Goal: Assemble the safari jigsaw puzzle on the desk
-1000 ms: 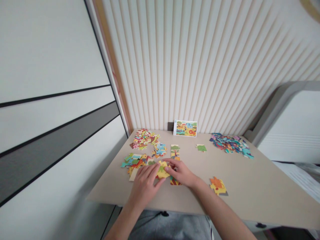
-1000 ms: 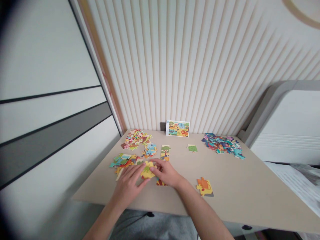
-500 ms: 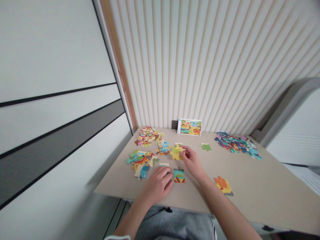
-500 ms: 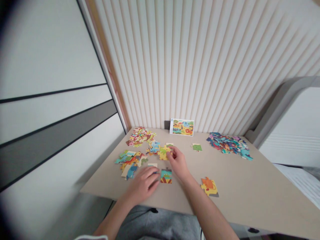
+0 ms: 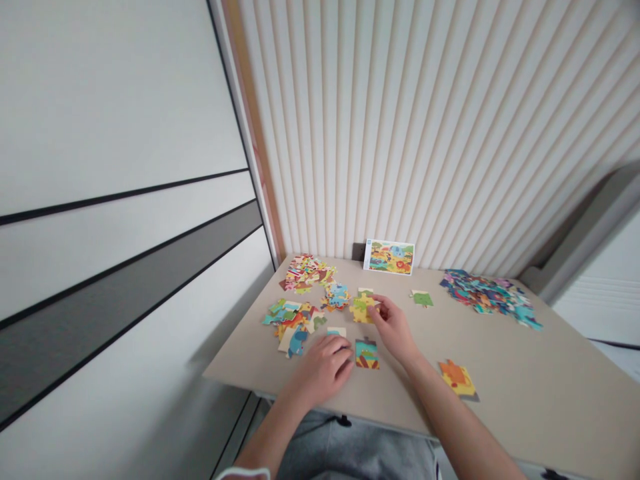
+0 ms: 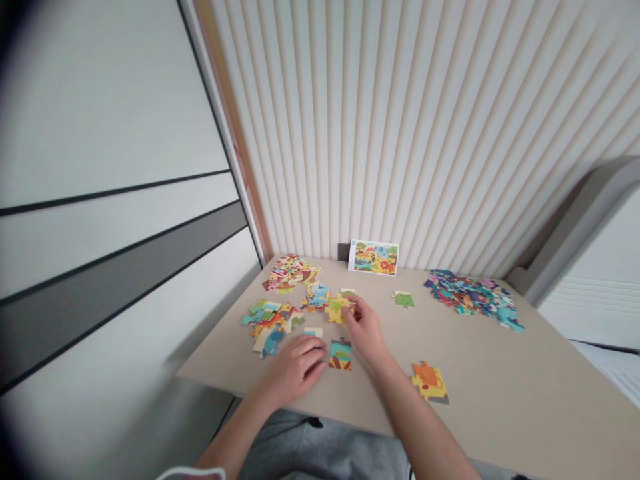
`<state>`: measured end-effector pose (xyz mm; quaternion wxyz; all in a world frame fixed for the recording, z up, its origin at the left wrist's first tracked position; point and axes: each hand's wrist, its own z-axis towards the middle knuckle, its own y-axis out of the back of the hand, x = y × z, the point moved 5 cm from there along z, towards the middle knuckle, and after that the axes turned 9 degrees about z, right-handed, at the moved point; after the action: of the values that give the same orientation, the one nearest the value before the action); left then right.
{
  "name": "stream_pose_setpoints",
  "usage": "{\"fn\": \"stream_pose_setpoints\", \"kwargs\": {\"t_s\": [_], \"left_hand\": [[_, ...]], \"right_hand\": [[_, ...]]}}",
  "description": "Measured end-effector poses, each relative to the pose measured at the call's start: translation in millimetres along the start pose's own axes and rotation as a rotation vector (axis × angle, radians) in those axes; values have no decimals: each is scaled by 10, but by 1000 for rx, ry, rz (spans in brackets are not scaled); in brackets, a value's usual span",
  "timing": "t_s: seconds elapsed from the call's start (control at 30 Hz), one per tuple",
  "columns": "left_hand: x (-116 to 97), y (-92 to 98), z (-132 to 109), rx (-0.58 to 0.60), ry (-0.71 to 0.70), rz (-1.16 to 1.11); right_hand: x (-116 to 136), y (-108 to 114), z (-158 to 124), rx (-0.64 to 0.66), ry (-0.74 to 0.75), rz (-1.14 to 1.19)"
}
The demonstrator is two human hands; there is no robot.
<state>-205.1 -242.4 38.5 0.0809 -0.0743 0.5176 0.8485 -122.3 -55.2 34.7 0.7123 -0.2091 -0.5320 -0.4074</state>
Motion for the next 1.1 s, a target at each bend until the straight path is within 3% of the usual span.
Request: {"fn": "stream_pose_setpoints", "kwargs": {"t_s": [0.13, 0.33, 0.47, 0.6, 0.7, 0.83, 0.93, 1.1], "left_hand": [[44, -37, -11, -15, 24, 19], [293, -83, -73, -158, 291, 211], [293, -136, -87, -153, 288, 212], [357, -34, -66, -171, 282, 219], [696, 166, -70, -162, 344, 253], [1512, 429, -186, -25, 583, 341], [1970, 516, -295, 71, 602, 312], [2204, 491, -439, 144, 534, 225]], "right_hand": [[29, 7, -1, -9, -5, -5], [37, 11, -3, -11, -2, -15], [17, 8, -7, 2, -2, -22], [23, 5, -13, 9, -3, -31], [43, 3, -15, 7, -4, -34], [53, -7, -21, 19, -1, -37], [33, -10, -26, 25, 2, -37], [24, -9, -26, 17, 0, -47]]}}
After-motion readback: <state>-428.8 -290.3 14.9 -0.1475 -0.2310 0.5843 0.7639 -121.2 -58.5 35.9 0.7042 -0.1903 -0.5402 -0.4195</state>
